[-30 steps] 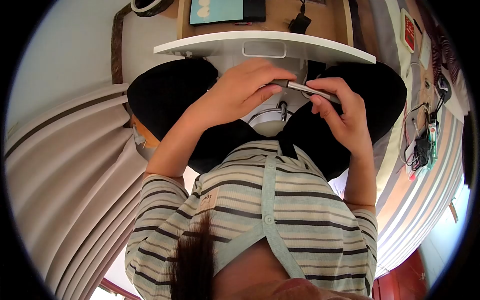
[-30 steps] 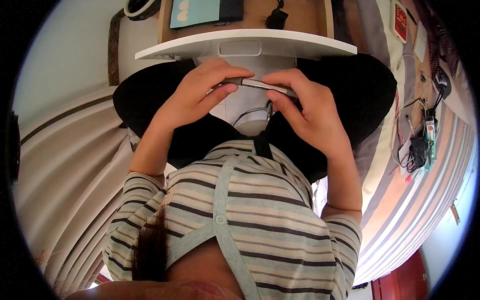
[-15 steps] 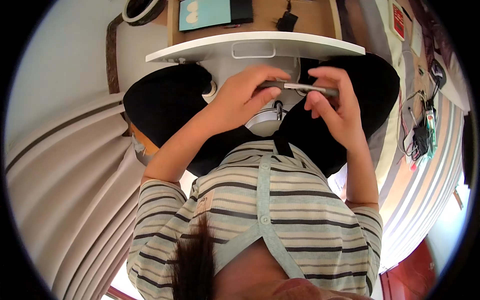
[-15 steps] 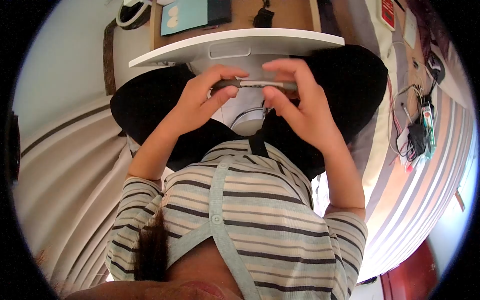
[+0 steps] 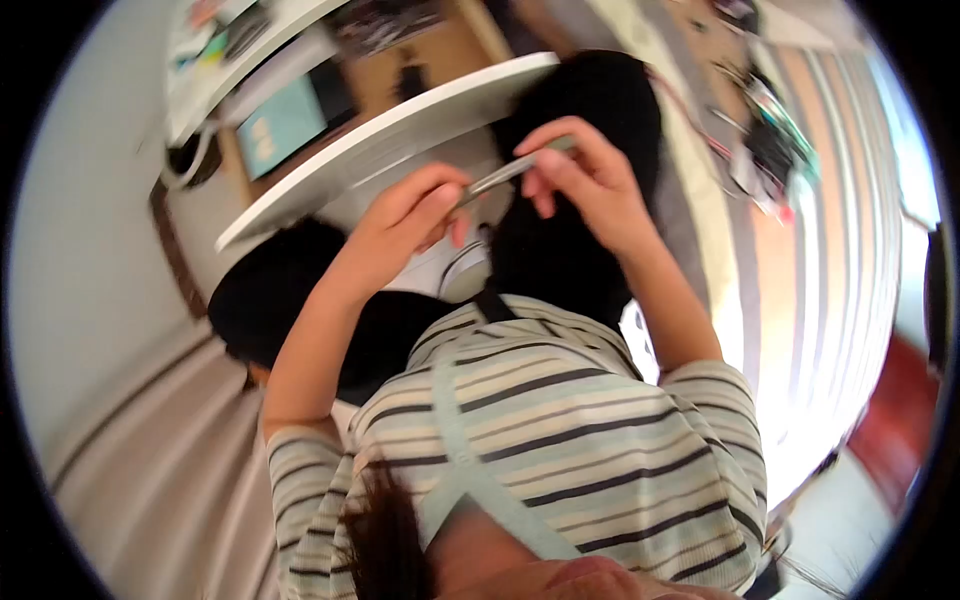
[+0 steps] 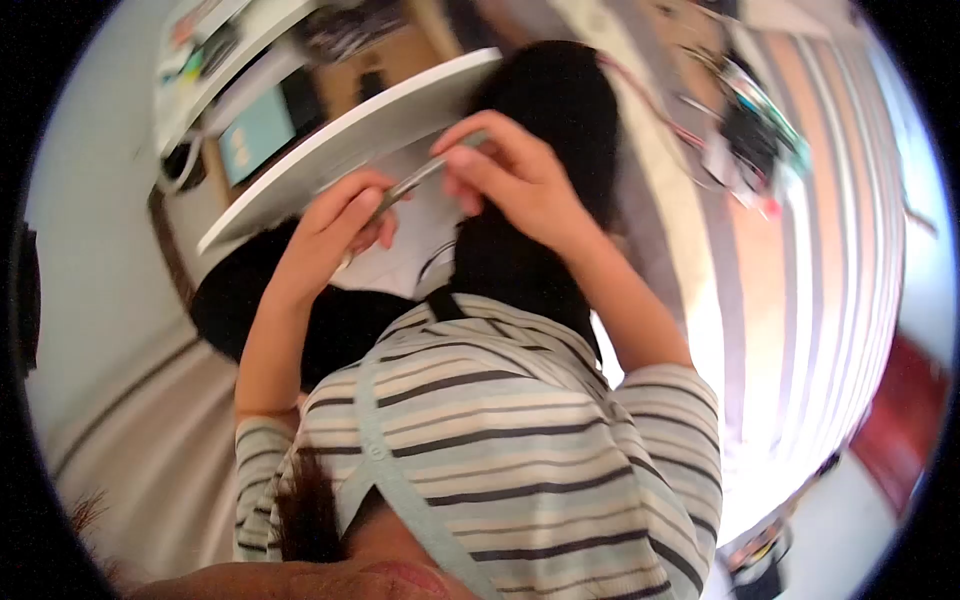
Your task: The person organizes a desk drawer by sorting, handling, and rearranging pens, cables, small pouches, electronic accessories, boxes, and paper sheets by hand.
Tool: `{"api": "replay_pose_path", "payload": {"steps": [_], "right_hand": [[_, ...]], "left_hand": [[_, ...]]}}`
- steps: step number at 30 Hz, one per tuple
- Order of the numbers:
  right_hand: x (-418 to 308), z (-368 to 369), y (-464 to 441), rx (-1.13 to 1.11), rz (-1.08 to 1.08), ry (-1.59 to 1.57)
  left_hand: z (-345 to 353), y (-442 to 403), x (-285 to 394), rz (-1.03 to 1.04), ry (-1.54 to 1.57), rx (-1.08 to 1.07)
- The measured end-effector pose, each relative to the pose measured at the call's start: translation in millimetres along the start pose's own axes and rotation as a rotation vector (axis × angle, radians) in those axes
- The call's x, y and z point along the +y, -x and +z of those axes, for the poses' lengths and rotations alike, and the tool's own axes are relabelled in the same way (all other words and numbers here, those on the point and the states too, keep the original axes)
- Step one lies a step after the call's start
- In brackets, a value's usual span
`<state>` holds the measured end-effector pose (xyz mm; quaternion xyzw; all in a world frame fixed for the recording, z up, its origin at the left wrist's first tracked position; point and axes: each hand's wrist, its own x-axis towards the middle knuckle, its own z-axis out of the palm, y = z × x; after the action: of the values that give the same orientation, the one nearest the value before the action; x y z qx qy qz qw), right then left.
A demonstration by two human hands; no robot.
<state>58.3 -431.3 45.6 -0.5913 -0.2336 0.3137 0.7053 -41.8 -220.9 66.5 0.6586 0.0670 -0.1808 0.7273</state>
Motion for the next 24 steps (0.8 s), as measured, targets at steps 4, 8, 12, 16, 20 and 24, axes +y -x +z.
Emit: {"api": "replay_pose_path", "payload": {"steps": [4,8,12,16,20,24], "right_hand": [[-23,-39,40,0.288,-0.019,-0.079],[-33,-122,110,0.783,-0.240,-0.102],[-33,-196,199,1.093,-0.316,0.042],[-4,-251,273,1.109,-0.204,-0.021],[5,-259,256,1.270,0.095,1.411],[-23,-235,163,0.984,-0.229,1.566]], "left_hand": [[19,-16,7,0.092,-0.015,-0.088],[12,-26,14,0.151,-0.088,-0.040],[4,-31,19,0.166,-0.127,0.038],[-1,-33,16,0.172,-0.134,0.081],[-3,-33,12,0.139,-0.121,0.137],[-1,-33,15,0.135,-0.130,0.145]]}}
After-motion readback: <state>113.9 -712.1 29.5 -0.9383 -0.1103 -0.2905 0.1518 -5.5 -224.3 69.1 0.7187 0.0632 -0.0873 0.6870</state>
